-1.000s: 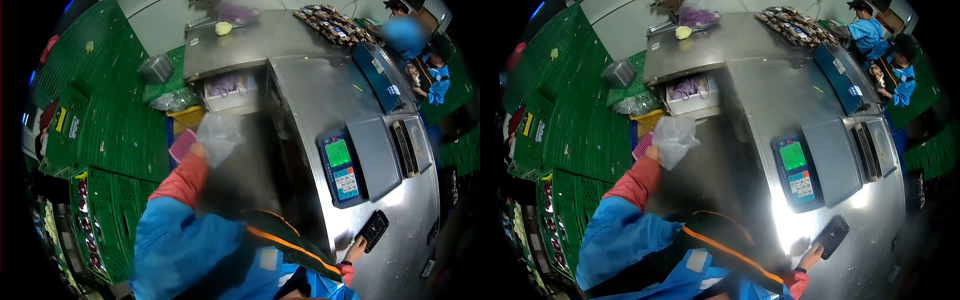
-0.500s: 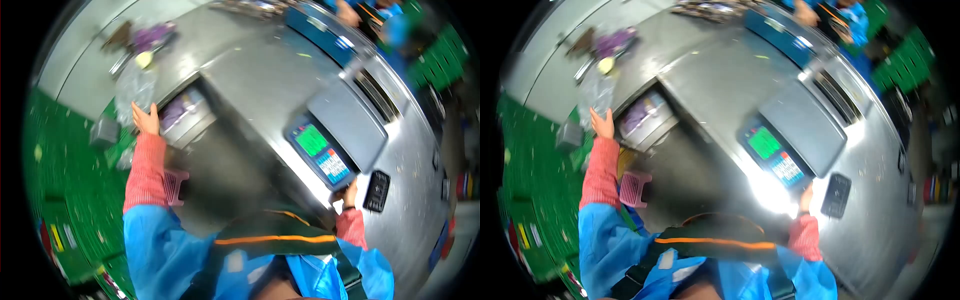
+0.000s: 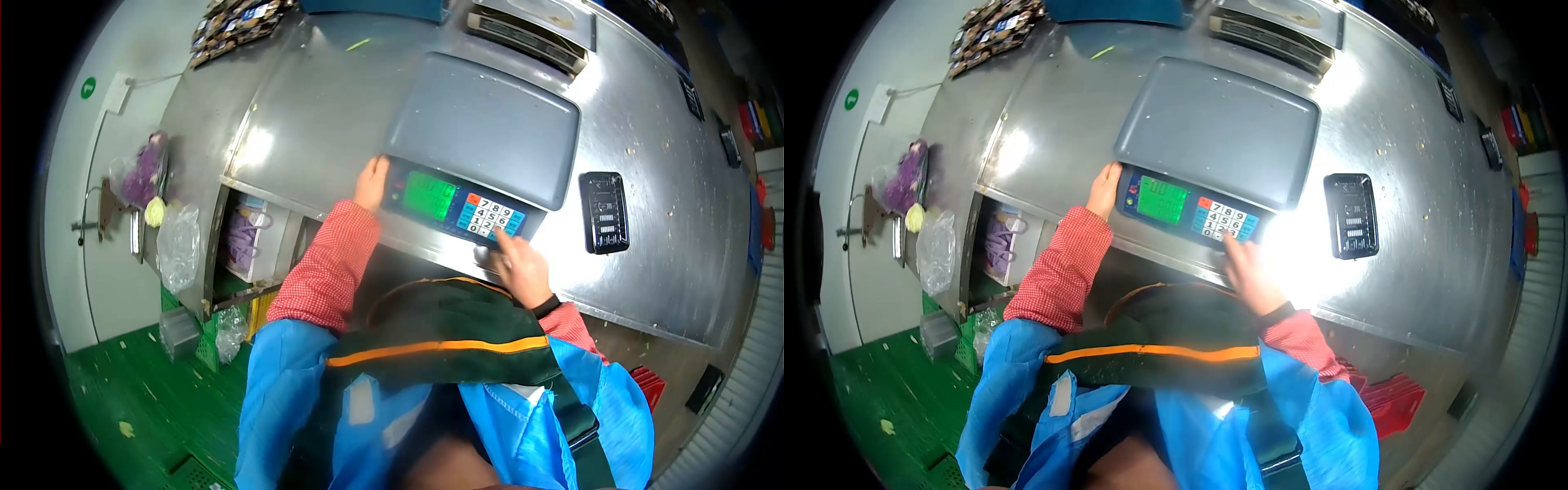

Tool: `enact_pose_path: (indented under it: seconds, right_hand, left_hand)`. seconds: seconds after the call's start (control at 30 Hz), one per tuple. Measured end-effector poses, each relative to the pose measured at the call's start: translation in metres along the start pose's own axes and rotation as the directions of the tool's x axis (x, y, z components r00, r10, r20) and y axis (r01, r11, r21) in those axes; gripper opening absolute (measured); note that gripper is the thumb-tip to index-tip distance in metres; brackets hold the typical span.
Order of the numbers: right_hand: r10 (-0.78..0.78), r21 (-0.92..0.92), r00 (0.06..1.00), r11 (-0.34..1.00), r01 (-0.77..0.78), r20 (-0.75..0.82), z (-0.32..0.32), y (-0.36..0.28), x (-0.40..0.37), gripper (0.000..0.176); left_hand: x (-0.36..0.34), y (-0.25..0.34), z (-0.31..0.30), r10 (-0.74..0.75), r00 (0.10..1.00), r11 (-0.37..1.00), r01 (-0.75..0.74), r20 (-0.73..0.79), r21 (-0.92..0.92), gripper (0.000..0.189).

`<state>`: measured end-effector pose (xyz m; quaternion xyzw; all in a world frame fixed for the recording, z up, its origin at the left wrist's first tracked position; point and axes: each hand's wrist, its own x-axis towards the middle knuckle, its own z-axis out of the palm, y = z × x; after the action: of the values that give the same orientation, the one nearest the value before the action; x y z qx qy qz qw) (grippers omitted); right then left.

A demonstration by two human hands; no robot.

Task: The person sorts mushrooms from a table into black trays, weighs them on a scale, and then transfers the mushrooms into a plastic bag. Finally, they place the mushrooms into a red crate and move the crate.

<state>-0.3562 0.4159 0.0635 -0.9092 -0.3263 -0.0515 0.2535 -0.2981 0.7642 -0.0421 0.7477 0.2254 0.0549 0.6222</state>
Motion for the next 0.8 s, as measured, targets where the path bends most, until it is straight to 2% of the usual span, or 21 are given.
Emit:
enact_pose_path:
  seconds: [0.03,0.1,0.13,0.2,0.3,0.37,0.47,0.5,0.6,0.63,0.67,0.7,0.73,0.77,0.8]
  right_hand:
    - [0.000,-0.064,0.997,0.998,0.005,0.081,0.008,-0.003,0.005,0.058]
    - [0.028,-0.116,0.993,0.993,-0.015,0.112,0.016,0.000,0.014,0.063]
    - [0.025,-0.145,0.991,0.989,-0.006,0.132,0.017,0.002,0.018,0.065]
    - [0.004,-0.208,0.991,0.978,0.024,0.132,0.023,0.003,0.026,0.065]
    - [0.004,-0.323,0.992,0.945,0.039,0.129,0.032,0.002,0.034,0.065]
    - [0.022,-0.398,0.991,0.917,0.033,0.132,0.038,-0.001,0.034,0.063]
    - [0.072,-0.374,0.981,0.927,0.001,0.181,0.040,-0.006,0.037,0.065]
    - [0.118,-0.325,0.968,0.945,-0.041,0.221,0.040,-0.009,0.038,0.059]
    - [0.090,-0.010,0.978,0.996,-0.090,0.190,0.029,-0.009,0.042,0.051]
    - [0.089,0.132,0.989,0.986,-0.105,0.122,0.020,-0.005,0.040,0.038]
    - [0.136,0.199,0.990,0.972,-0.126,-0.035,0.007,-0.004,0.037,0.025]
    - [0.292,0.247,0.943,0.937,-0.249,-0.157,0.011,0.008,0.016,0.014]
    - [0.547,0.333,0.824,0.813,-0.478,-0.151,0.010,0.024,-0.002,0.014]
    - [0.731,0.436,0.660,0.658,-0.614,-0.174,0.013,0.046,-0.014,0.017]
    - [0.829,0.548,0.542,0.519,-0.655,-0.138,0.011,0.068,-0.016,0.026]
  left_hand:
    - [0.000,0.003,0.000,-0.036,0.999,0.999,0.036,0.012,0.022,0.055]
    - [0.002,-0.001,0.001,-0.067,0.998,0.996,0.067,0.006,0.057,0.062]
    - [0.001,0.002,0.003,-0.089,0.996,0.996,0.088,0.021,0.018,0.062]
    - [-0.005,0.004,0.002,-0.137,0.989,0.989,0.140,0.049,-0.055,0.064]
    - [0.001,-0.008,0.000,-0.109,0.994,0.992,0.110,-0.031,0.065,0.063]
    - [-0.007,0.014,0.000,-0.153,0.988,0.988,0.153,-0.004,0.031,0.062]
    - [-0.004,0.005,-0.001,-0.177,0.984,0.984,0.177,0.009,0.031,0.060]
    - [0.000,-0.003,-0.005,-0.177,0.984,0.983,0.176,0.009,0.045,0.059]
    - [0.008,0.001,-0.008,-0.238,0.971,0.971,0.238,0.030,0.007,0.056]
    - [0.015,0.003,-0.007,-0.243,0.970,0.969,0.244,0.032,-0.027,0.054]
    - [0.024,0.003,-0.006,-0.245,0.969,0.967,0.246,0.032,-0.064,0.051]
    - [0.032,0.000,-0.004,-0.250,0.968,0.962,0.252,0.031,-0.103,0.049]
    - [0.044,-0.020,-0.004,-0.253,0.965,0.963,0.257,0.067,-0.075,0.047]
    - [0.062,-0.055,-0.006,-0.249,0.963,0.966,0.255,0.101,-0.046,0.045]
    - [0.070,-0.059,-0.002,-0.258,0.959,0.964,0.264,0.115,-0.039,0.044]
